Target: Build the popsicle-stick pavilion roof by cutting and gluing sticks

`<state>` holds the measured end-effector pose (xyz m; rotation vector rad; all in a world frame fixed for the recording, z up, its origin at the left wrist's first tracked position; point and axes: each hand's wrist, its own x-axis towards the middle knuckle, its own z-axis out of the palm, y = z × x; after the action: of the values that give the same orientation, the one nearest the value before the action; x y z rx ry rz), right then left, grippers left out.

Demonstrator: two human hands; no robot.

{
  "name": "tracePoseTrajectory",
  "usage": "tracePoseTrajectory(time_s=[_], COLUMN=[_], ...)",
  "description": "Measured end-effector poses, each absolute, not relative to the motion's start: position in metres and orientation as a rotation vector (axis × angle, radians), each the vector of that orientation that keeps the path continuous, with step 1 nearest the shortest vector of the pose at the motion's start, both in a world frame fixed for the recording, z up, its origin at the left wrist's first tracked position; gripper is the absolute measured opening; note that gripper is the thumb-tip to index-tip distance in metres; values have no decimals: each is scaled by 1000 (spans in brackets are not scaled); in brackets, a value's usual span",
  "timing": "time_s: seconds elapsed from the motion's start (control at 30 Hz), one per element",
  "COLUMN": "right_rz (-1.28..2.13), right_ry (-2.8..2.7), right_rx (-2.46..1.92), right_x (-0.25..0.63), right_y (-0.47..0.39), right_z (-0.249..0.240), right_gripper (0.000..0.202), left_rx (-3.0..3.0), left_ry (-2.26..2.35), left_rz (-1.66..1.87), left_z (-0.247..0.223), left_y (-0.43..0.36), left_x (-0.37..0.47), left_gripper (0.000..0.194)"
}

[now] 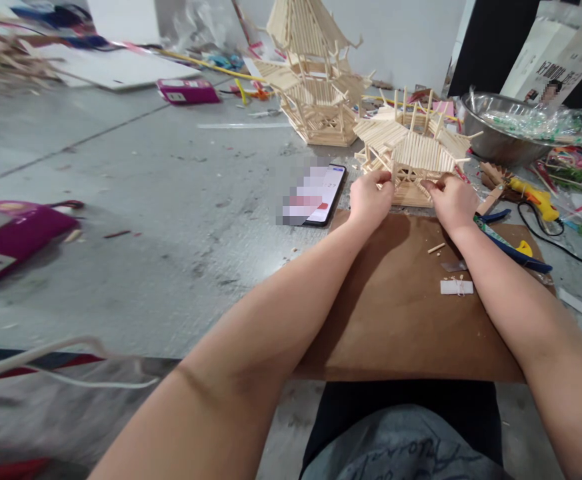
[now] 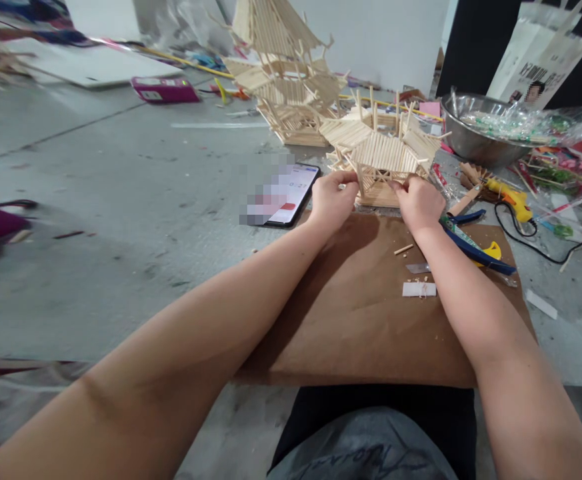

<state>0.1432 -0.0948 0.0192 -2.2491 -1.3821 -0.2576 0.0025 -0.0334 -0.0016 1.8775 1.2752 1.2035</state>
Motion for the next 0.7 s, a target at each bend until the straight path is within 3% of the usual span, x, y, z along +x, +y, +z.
tracePoseTrajectory(time_s=[0.7], right_rz=[-226], right_ry=[-1363], right_rx=[-2234], right_x=[144], right_y=[-93], right_z=[17], right_gripper=[44], left_rx=[1885], left_ry=[1297], left_rz=[1189], left_z=[1], left_y=[-35], left_x=[2], left_gripper=[31])
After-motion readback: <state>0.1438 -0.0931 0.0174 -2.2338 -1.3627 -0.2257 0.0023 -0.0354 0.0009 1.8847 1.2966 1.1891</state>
